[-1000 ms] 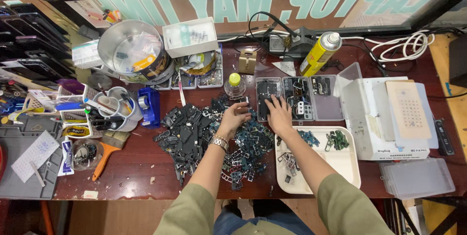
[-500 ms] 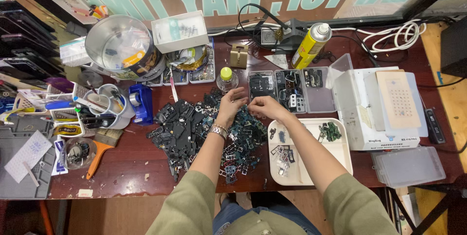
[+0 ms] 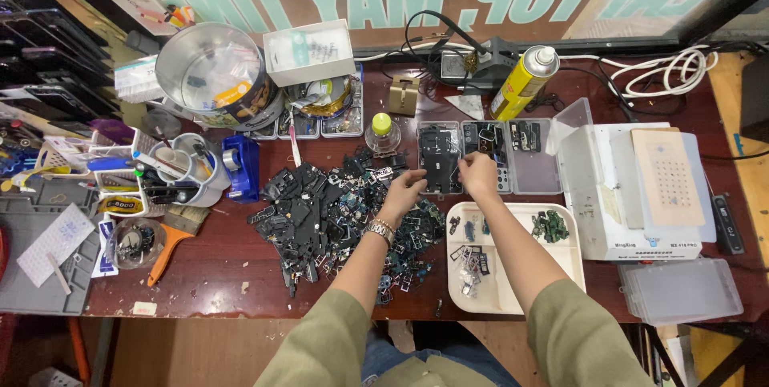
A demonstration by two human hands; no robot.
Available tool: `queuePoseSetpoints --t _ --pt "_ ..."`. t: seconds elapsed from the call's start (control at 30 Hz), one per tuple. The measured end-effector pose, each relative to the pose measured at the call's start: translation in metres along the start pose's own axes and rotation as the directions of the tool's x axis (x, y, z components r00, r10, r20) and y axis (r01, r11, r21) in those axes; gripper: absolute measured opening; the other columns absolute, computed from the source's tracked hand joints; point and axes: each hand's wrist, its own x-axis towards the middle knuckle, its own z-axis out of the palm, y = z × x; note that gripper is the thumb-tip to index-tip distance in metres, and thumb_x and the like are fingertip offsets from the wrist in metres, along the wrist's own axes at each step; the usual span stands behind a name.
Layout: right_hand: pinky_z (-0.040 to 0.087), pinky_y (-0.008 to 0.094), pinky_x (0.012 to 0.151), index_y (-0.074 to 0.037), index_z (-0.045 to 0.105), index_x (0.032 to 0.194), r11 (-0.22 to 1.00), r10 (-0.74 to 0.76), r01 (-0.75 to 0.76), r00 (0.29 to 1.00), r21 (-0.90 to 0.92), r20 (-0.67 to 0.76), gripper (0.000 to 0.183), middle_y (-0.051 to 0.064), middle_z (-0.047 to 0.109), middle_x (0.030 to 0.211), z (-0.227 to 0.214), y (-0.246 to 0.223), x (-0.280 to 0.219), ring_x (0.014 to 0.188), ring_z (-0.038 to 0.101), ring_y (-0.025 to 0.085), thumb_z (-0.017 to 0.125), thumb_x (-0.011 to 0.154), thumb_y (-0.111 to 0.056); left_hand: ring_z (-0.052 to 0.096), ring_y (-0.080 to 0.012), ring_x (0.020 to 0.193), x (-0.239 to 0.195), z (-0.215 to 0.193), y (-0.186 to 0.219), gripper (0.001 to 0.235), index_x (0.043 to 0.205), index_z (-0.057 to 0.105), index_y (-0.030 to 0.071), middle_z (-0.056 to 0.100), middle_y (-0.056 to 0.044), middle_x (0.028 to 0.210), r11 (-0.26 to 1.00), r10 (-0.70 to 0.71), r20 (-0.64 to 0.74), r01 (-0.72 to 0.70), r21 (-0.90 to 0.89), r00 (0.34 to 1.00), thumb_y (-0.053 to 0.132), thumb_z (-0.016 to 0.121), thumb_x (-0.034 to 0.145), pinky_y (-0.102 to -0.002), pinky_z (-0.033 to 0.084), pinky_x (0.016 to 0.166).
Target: The person sorts small electronic components from a large pile on a cluttered workbench. They pick up individual pieces, separate them by type, and place them into a compartmentalized tray. The task involves repetitive picking, inspecting, and placing of components.
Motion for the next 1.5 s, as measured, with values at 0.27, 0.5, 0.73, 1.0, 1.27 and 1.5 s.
queuePoseSetpoints --t 0.27,0.5,0.73,1.0,1.27,1.5 --pt "0.057 0.039 0.069 -0.002 0.072 0.113 0.985 -0.154 0.163 0.978 -0.055 0.139 0.028 0.016 0.077 0.086 -0.001 -0.04 -0.03 0.072 0.074 0.027 0.071 0.091 -0.019 0.067 -0.0152 0.097 0.002 -0.02 -0.011 0.034 0.128 0.069 0.009 0.073 -0.005 0.114 0.999 0.007 -0.104 -0.011 -0.044 0.995 0.022 0.065 0.097 -0.032 0.056 0.077" --pt "0.057 0.03 0.07 -0.005 0.072 0.115 0.973 -0.227 0.219 0.881 0.066 0.416 0.026 0.009 0.078 0.087 0.057 -0.083 -0.065 0.075 0.074 0.016 0.068 0.094 -0.019 0.075 -0.0211 0.09 -0.035 -0.09 -0.023 0.026 0.114 0.076 0.008 0.08 -0.012 0.107 0.98 0.119 -0.429 -0.037 0.196 0.895 0.021 0.068 0.093 -0.033 0.056 0.077" --pt "0.058 0.03 0.069 -0.004 0.071 0.117 0.97 -0.231 0.134 0.772 0.204 0.592 0.027 0.005 0.077 0.092 0.124 -0.099 -0.099 0.077 0.07 0.013 0.068 0.094 -0.019 0.065 -0.0372 0.107 -0.102 -0.19 -0.035 0.02 0.101 0.075 0.004 0.07 -0.019 0.107 0.707 0.405 -0.605 0.185 0.683 0.685 0.014 0.075 0.084 -0.046 0.051 0.096" --pt "0.057 0.03 0.069 -0.003 0.069 0.117 0.971 -0.204 0.077 0.756 0.224 0.622 0.026 0.005 0.077 0.093 0.151 -0.109 -0.123 0.075 0.068 0.012 0.067 0.095 -0.018 0.056 -0.0406 0.118 -0.132 -0.229 -0.047 0.052 0.123 0.064 -0.002 0.061 -0.022 0.123 0.739 0.36 -0.649 0.22 0.637 0.67 0.015 0.08 0.077 -0.047 0.047 0.1" --pt "0.056 0.027 0.068 -0.004 0.068 0.119 0.972 -0.17 0.027 0.766 0.233 0.621 0.027 0.003 0.075 0.093 0.162 -0.103 -0.136 0.076 0.067 0.011 0.066 0.095 -0.017 0.055 -0.0393 0.121 -0.124 -0.26 -0.038 0.045 0.119 0.07 0.005 0.061 -0.021 0.127 0.713 0.34 -0.641 0.256 0.652 0.688 0.022 0.082 0.079 -0.047 0.048 0.101" --pt "0.056 0.028 0.067 -0.003 0.068 0.121 0.983 -0.131 0.026 0.786 0.18 0.605 0.029 0.005 0.074 0.092 0.158 -0.114 -0.145 0.077 0.067 0.011 0.064 0.096 -0.016 0.059 -0.0343 0.117 -0.114 -0.259 -0.033 0.026 0.106 0.077 0.006 0.067 -0.015 0.114 0.546 0.398 -0.559 0.302 0.782 0.728 0.022 0.078 0.085 -0.046 0.049 0.099"
